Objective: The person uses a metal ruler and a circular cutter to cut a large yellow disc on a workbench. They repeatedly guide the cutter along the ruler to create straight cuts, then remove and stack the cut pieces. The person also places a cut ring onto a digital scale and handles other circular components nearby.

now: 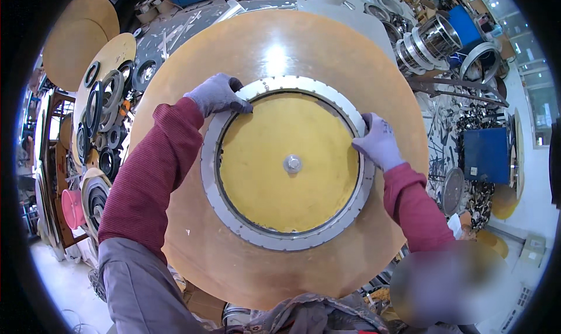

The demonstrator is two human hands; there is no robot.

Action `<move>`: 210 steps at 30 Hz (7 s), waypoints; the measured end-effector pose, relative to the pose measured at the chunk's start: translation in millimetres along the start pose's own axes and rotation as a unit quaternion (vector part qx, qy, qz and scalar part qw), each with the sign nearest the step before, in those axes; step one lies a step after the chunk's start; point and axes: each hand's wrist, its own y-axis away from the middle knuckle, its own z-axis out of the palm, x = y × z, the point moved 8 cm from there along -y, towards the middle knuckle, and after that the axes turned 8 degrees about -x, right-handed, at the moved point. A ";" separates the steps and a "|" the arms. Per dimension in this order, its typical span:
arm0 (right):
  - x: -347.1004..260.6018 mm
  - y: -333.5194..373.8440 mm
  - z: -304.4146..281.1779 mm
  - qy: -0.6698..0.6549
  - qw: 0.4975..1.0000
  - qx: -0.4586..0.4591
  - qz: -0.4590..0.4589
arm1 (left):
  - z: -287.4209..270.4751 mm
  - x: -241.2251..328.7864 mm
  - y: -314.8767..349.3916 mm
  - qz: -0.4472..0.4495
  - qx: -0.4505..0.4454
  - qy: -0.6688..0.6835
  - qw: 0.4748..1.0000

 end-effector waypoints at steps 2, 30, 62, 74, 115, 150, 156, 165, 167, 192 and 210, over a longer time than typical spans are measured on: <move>4.1 -9.7 1.6 -0.023 0.998 -0.044 0.032 | 0.9 -2.3 -0.8 0.003 -0.001 0.003 1.000; -122.5 398.5 -77.7 -0.059 0.853 0.113 -0.507 | 121.0 61.8 505.5 0.223 0.526 -0.138 0.809; 139.2 415.4 93.2 -0.149 0.965 0.211 -0.040 | 528.4 -7.0 450.2 0.003 0.086 0.686 0.722; 617.3 626.9 -42.7 -0.082 0.883 0.344 0.308 | 725.7 342.6 208.2 0.065 -0.344 0.295 0.889; 671.6 874.6 147.0 -0.172 0.803 0.359 0.443 | 696.8 -231.4 382.8 -0.344 0.082 0.238 0.905; 960.0 512.7 -6.9 0.121 0.847 0.248 0.454 | 749.9 153.5 291.8 -0.287 -0.037 0.051 0.956; 923.9 532.3 -16.9 0.160 0.915 0.244 0.278 | 751.2 233.4 260.5 -0.239 -0.022 0.086 0.967; 663.3 627.8 -174.7 -0.467 0.852 0.226 0.062 | 672.7 425.4 182.8 0.248 0.017 0.056 0.967; 565.1 632.6 -225.0 -0.424 0.887 0.184 0.015 | 643.3 499.7 197.8 0.387 -0.005 0.127 0.913; 792.5 708.6 -20.1 -0.186 0.912 0.195 0.309 | 604.7 -62.5 444.3 -0.279 -0.294 -0.375 0.834; 1051.8 483.1 8.1 -0.370 0.894 0.148 0.208 | 801.2 376.0 219.3 -0.079 -0.157 -0.151 0.973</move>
